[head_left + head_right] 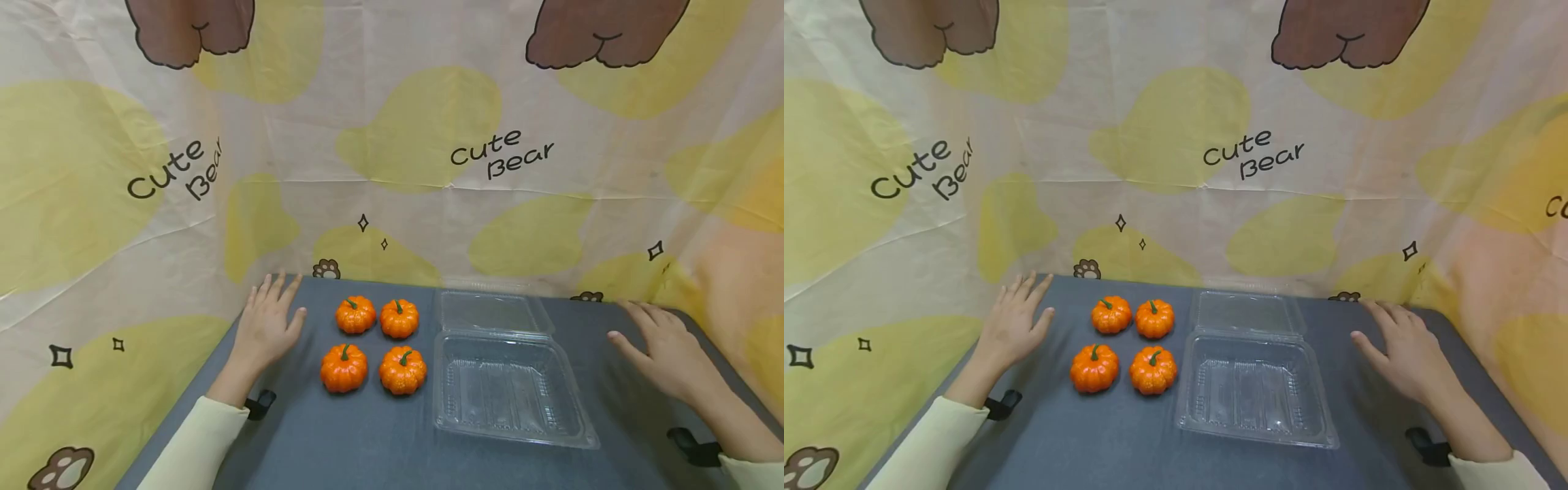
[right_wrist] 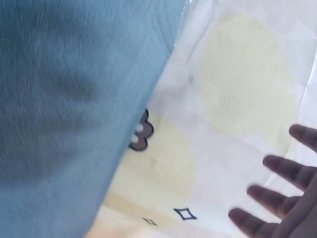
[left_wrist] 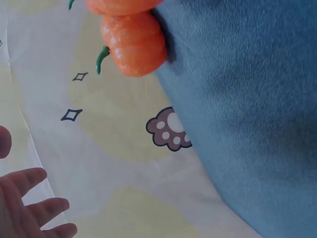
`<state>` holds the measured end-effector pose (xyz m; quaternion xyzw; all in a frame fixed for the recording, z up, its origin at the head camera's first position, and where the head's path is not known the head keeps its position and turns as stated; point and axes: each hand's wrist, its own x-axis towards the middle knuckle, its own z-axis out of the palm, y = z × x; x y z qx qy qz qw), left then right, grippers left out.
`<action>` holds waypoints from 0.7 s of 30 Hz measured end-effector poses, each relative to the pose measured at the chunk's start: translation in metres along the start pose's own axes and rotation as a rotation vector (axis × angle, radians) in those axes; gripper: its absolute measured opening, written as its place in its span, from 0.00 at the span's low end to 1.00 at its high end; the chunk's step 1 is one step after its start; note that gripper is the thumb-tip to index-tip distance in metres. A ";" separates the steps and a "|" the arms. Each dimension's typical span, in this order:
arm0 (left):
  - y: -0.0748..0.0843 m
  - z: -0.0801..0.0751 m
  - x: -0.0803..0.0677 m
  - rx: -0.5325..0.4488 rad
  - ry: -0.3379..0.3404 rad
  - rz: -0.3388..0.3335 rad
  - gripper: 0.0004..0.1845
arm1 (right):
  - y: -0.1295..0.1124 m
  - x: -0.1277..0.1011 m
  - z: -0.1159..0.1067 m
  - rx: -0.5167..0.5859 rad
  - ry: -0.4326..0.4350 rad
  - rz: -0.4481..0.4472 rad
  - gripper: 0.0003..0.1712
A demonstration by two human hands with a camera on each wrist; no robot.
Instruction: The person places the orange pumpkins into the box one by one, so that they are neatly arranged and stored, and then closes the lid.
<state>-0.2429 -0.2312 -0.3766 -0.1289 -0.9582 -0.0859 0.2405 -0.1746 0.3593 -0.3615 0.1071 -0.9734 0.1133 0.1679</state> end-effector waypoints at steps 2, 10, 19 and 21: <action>0.001 0.000 -0.003 -0.027 0.018 0.002 0.31 | -0.003 -0.002 0.002 0.091 -0.006 -0.002 0.33; 0.010 -0.004 -0.015 -0.171 -0.028 -0.020 0.31 | -0.013 -0.013 0.015 0.394 -0.059 0.029 0.27; 0.020 -0.001 -0.028 -0.370 -0.132 -0.065 0.29 | -0.020 -0.022 0.035 0.811 -0.172 0.032 0.24; 0.022 0.001 -0.030 -0.405 -0.151 -0.069 0.28 | -0.022 -0.024 0.040 0.853 -0.189 0.045 0.23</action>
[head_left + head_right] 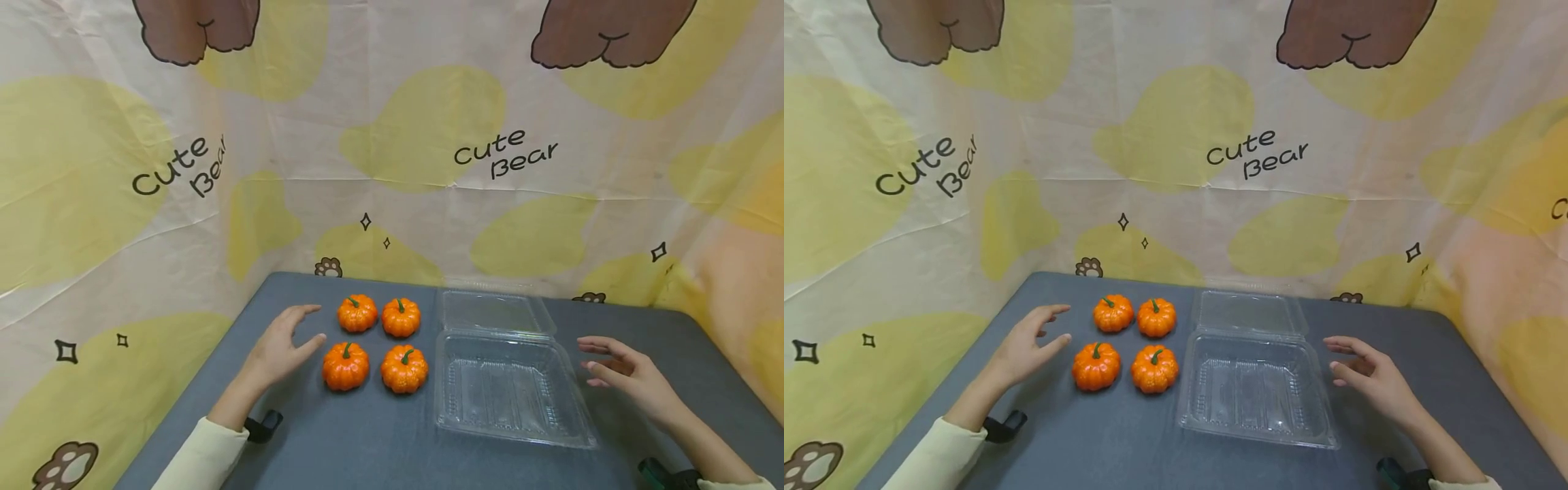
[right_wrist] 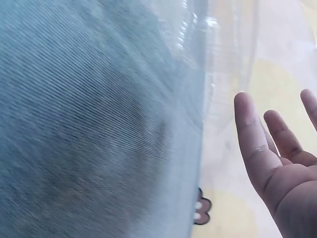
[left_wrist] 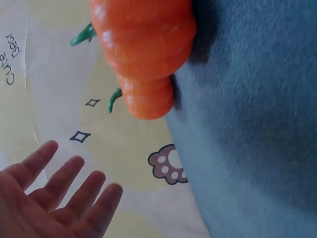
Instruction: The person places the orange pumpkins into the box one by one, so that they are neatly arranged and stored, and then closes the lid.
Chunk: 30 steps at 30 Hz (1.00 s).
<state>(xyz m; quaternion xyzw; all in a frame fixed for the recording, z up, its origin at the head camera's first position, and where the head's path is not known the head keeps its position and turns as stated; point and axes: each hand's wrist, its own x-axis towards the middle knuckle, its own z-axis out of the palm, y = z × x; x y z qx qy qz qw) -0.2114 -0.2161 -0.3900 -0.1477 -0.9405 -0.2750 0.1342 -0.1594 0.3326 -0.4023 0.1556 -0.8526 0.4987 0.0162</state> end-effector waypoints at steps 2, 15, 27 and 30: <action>0.000 0.004 -0.002 -0.041 -0.017 -0.004 0.27 | 0.004 -0.001 0.004 0.036 -0.024 0.006 0.24; 0.002 0.023 -0.012 -0.184 -0.101 -0.050 0.26 | 0.017 -0.005 0.022 0.144 -0.097 0.169 0.26; -0.003 0.038 -0.014 -0.221 -0.188 -0.088 0.34 | 0.019 -0.006 0.028 0.190 -0.107 0.183 0.26; -0.003 0.041 -0.014 -0.219 -0.199 -0.102 0.35 | 0.020 -0.006 0.029 0.198 -0.113 0.168 0.26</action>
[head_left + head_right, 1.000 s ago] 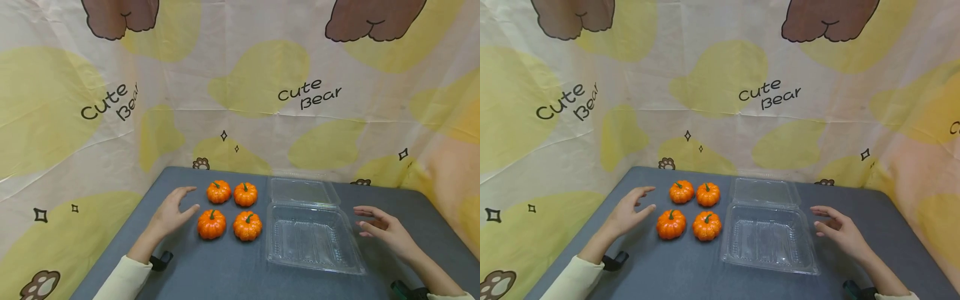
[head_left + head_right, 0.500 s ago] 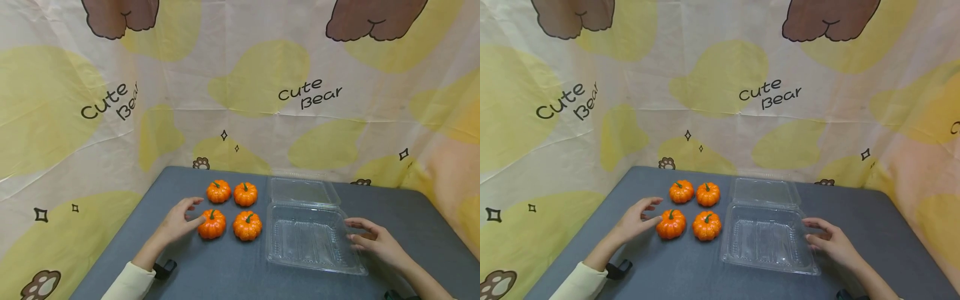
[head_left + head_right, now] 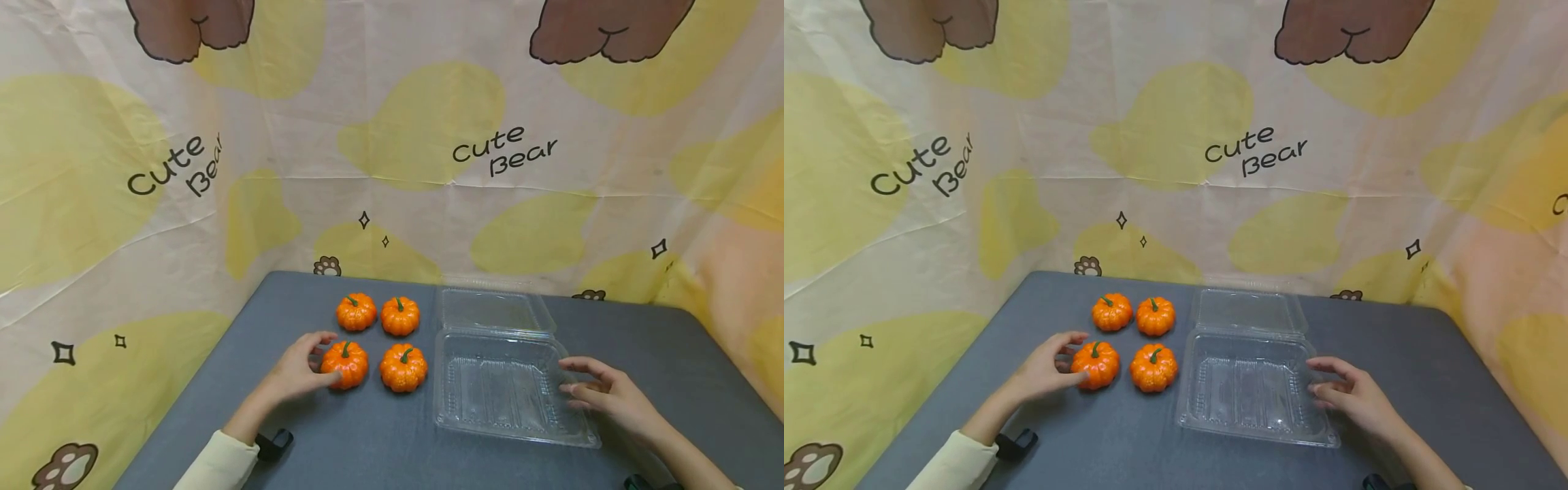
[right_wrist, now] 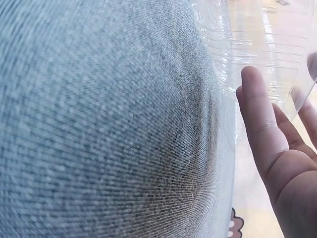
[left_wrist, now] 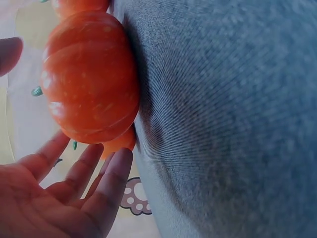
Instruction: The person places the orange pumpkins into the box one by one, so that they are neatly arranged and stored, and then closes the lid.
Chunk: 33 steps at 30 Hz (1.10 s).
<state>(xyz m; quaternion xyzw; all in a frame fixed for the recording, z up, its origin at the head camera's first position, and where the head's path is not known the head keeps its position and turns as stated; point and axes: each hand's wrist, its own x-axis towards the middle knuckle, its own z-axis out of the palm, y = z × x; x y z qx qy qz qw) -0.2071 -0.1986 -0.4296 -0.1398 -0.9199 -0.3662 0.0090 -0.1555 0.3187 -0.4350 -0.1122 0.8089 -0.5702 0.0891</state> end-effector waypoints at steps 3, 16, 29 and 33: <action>-0.001 0.002 0.001 0.002 -0.004 -0.005 0.36 | 0.000 0.000 0.000 0.010 -0.009 -0.006 0.26; 0.000 0.006 0.002 -0.008 0.009 -0.018 0.32 | 0.003 0.001 0.000 0.066 -0.031 -0.017 0.26; 0.000 0.007 0.001 -0.009 0.028 -0.035 0.31 | 0.005 0.002 -0.001 0.083 -0.027 0.002 0.27; 0.004 0.003 0.000 -0.024 0.043 -0.020 0.31 | 0.004 0.001 -0.001 0.080 -0.027 -0.001 0.26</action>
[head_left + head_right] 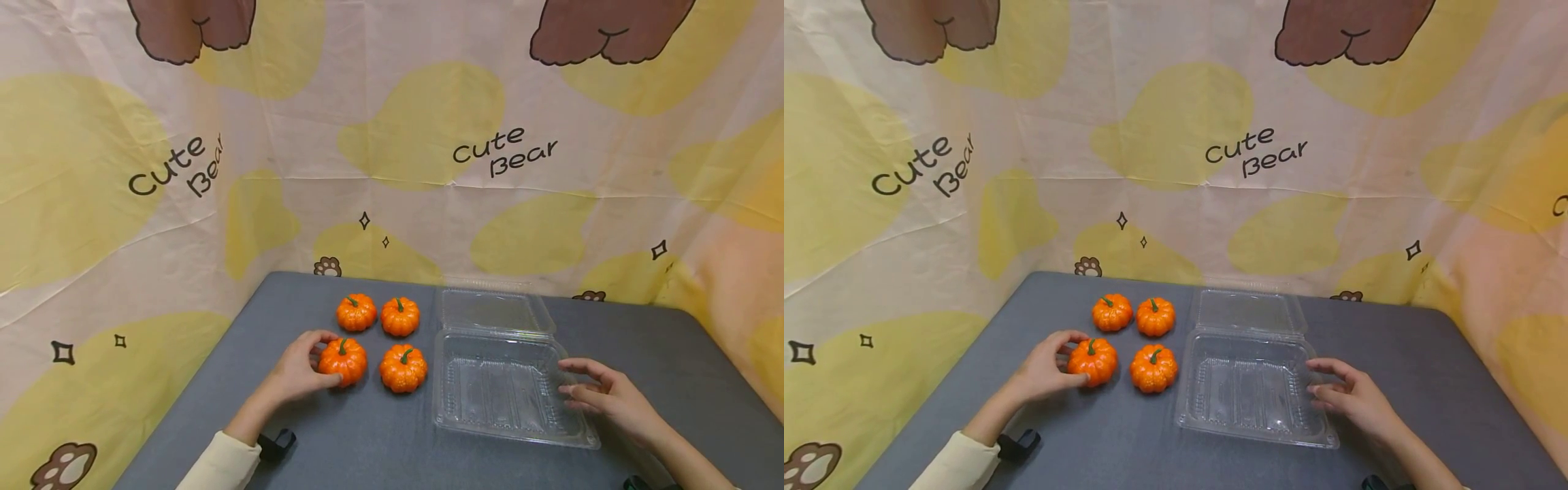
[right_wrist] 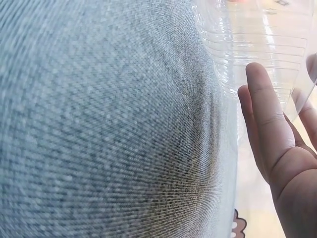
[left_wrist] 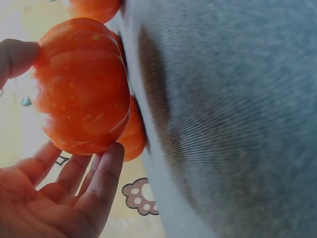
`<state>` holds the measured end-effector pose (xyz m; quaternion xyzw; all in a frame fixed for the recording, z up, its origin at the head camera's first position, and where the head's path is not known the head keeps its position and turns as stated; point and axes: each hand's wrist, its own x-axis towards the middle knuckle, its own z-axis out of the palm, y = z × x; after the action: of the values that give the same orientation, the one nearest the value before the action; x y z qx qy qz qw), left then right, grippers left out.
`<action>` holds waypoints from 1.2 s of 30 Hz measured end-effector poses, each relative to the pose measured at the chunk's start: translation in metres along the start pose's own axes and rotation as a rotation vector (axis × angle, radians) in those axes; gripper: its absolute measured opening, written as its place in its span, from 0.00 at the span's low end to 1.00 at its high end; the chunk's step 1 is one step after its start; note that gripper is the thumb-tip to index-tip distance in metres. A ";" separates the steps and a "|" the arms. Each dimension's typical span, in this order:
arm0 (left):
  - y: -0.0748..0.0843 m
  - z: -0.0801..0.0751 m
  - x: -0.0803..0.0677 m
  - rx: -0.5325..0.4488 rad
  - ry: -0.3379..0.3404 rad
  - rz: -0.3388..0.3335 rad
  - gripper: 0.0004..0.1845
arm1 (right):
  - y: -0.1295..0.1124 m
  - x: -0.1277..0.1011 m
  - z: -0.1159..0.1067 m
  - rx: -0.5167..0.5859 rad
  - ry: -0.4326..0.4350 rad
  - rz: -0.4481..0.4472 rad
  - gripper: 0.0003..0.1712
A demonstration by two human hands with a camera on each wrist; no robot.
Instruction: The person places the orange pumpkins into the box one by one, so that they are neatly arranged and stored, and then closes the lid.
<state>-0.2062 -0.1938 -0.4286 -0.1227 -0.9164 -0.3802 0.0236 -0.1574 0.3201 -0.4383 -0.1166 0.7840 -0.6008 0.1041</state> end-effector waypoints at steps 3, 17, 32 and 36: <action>0.004 -0.003 0.000 -0.001 0.015 0.018 0.31 | -0.002 0.000 0.001 0.000 0.012 0.016 0.26; 0.029 -0.009 0.005 -0.029 0.024 0.073 0.32 | -0.004 -0.002 0.001 -0.023 0.025 0.055 0.28; 0.076 -0.002 0.015 -0.142 -0.016 0.126 0.33 | -0.002 -0.002 -0.001 -0.011 0.008 0.034 0.28; 0.102 -0.004 0.010 -0.186 -0.047 0.152 0.32 | -0.001 -0.002 0.000 -0.001 0.008 0.040 0.29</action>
<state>-0.1914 -0.1258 -0.3539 -0.2025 -0.8654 -0.4579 0.0196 -0.1554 0.3209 -0.4369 -0.0987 0.7870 -0.5985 0.1130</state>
